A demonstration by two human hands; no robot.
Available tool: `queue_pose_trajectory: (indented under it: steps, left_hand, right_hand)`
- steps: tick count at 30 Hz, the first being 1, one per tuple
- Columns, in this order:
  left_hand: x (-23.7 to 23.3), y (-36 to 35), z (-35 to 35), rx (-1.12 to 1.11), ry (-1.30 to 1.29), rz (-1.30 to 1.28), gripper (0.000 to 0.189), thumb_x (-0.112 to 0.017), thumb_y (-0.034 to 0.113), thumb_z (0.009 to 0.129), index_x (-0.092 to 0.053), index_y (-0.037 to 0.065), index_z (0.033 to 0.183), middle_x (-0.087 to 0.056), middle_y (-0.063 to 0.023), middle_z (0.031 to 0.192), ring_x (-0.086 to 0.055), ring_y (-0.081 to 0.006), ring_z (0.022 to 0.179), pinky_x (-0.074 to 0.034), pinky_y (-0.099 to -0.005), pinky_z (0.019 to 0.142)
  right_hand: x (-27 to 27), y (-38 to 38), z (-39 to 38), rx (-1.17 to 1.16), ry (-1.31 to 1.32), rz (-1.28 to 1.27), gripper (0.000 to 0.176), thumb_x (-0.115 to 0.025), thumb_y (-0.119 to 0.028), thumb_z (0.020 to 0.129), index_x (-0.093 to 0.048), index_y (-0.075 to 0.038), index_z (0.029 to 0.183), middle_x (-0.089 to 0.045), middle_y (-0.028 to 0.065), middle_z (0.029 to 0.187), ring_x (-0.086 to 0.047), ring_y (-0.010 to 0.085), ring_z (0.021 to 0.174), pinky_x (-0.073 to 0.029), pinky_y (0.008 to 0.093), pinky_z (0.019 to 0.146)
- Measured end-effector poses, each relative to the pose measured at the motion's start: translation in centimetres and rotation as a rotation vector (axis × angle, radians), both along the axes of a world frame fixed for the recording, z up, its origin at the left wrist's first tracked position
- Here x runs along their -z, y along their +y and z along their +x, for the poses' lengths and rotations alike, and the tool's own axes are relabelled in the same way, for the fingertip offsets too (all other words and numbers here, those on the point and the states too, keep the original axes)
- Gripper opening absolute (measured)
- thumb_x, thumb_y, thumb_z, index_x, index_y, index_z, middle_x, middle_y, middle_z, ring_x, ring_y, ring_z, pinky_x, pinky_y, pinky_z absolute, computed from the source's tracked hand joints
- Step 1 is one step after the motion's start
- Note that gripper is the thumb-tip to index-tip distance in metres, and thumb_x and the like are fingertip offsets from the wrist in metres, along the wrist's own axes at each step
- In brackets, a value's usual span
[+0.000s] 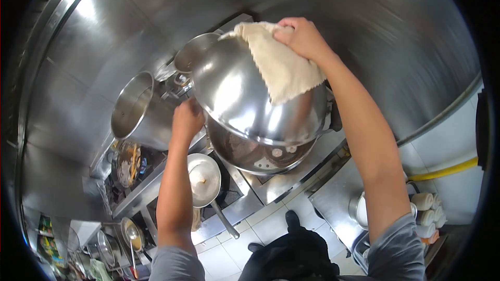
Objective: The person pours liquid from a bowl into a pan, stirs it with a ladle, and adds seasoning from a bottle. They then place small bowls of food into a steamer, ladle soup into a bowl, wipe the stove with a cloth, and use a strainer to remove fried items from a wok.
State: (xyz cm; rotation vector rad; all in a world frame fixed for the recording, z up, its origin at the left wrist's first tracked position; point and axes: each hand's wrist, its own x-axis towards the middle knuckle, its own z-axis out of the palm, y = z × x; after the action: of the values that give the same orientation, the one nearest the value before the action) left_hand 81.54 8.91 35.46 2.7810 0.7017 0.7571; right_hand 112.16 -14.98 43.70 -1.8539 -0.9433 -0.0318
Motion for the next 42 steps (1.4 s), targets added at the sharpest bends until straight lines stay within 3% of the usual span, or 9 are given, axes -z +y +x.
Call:
queue_pose_trajectory:
  steps: [6,12,17,19,22,29,34,37,42]
  left_hand:
    - [2.0,-7.3,-26.3,-0.32,0.019,-0.493,0.032,-0.05,0.001,0.083,-0.069,-0.002,0.109,-0.073,-0.0174,0.082,-0.072,-0.0262,0.073,-0.055,-0.0356,0.072]
    - [17.4,-21.1,-54.9,-0.718,0.307,-0.748,0.034,-0.052,0.014,0.085,-0.07,0.008,0.113,-0.074,-0.014,0.084,-0.072,-0.0301,0.077,-0.057,-0.0439,0.08]
    - [24.3,-35.6,-66.9,-1.004,0.387,-1.22,0.032,-0.055,0.014,0.089,-0.069,0.003,0.116,-0.075,-0.0134,0.085,-0.071,-0.0201,0.064,-0.058,-0.0341,0.061]
    - [25.2,-38.7,-69.5,-1.141,0.143,-1.492,0.032,-0.057,0.016,0.09,-0.068,0.002,0.117,-0.075,-0.0129,0.085,-0.069,-0.0185,0.06,-0.057,-0.0328,0.057]
    - [22.8,-36.7,-73.7,-1.108,0.141,-1.472,0.031,-0.058,0.02,0.091,-0.069,0.004,0.116,-0.073,-0.012,0.08,-0.07,-0.0183,0.07,-0.057,-0.036,0.071]
    - [16.5,-16.4,-92.7,-1.216,-0.039,-0.375,0.029,-0.061,0.015,0.087,-0.068,0.005,0.113,-0.071,-0.0189,0.089,-0.069,-0.0372,0.084,-0.055,-0.0441,0.077]
    - [21.8,-1.6,-106.8,-1.27,0.206,-0.085,0.05,-0.068,0.016,0.082,-0.056,0.007,0.129,-0.062,-0.0155,0.124,-0.058,-0.0345,0.117,-0.048,-0.0482,0.095]
    - [24.2,2.6,-110.9,-1.331,0.442,-0.174,0.057,-0.07,0.02,0.081,-0.051,0.01,0.134,-0.057,-0.0112,0.132,-0.05,-0.0297,0.13,-0.043,-0.0521,0.102]
    - [29.2,4.8,-114.4,-1.081,0.764,-0.499,0.041,-0.057,0.024,0.094,-0.051,0.012,0.133,-0.069,-0.0146,0.111,-0.067,-0.0339,0.103,-0.05,-0.055,0.091]
  right_hand:
    - [4.1,3.5,-9.7,-0.127,-0.342,-0.164,0.04,-0.073,-0.03,0.078,-0.072,-0.005,0.109,-0.067,0.0224,0.113,-0.062,0.0377,0.109,-0.047,0.043,0.097]
    - [7.2,5.1,-13.0,-0.059,-0.498,-0.096,0.032,-0.075,-0.019,0.079,-0.071,-0.001,0.105,-0.066,0.0198,0.11,-0.063,0.0384,0.102,-0.05,0.0422,0.091]
    - [7.9,5.1,-11.5,-0.046,-0.636,-0.203,0.033,-0.067,-0.026,0.091,-0.069,0.0,0.112,-0.065,0.0211,0.111,-0.06,0.0384,0.111,-0.046,0.0416,0.097]
    - [5.9,4.5,-14.4,0.056,-0.526,-0.442,0.045,-0.062,-0.028,0.095,-0.057,-0.008,0.135,-0.05,0.0215,0.139,-0.055,0.0393,0.121,-0.043,0.0411,0.104]
    - [6.7,2.7,-15.5,0.126,-0.839,-0.216,0.043,-0.049,-0.02,0.104,-0.049,-0.011,0.145,-0.045,0.0178,0.144,-0.047,0.0355,0.131,-0.041,0.0416,0.108]
    - [16.0,1.4,-46.5,-0.493,-0.289,-0.106,0.028,-0.054,-0.008,0.097,-0.061,0.002,0.122,-0.06,0.0178,0.119,-0.059,0.0295,0.11,-0.045,0.0374,0.096]
    - [25.7,2.5,-71.7,-0.606,0.259,-0.834,0.016,-0.07,-0.016,0.086,-0.074,-0.001,0.087,-0.071,0.0096,0.071,-0.067,0.0237,0.066,-0.053,0.0361,0.062]
    - [32.9,6.0,-83.7,-1.212,0.449,-0.872,0.063,-0.079,-0.017,0.08,-0.054,-0.007,0.137,-0.06,0.0182,0.133,-0.057,0.0287,0.126,-0.049,0.0379,0.1]
    - [35.3,18.5,-104.7,-0.747,1.575,-0.896,0.048,-0.072,-0.03,0.091,-0.054,-0.006,0.128,-0.062,0.0135,0.119,-0.062,0.0242,0.109,-0.051,0.0384,0.091]
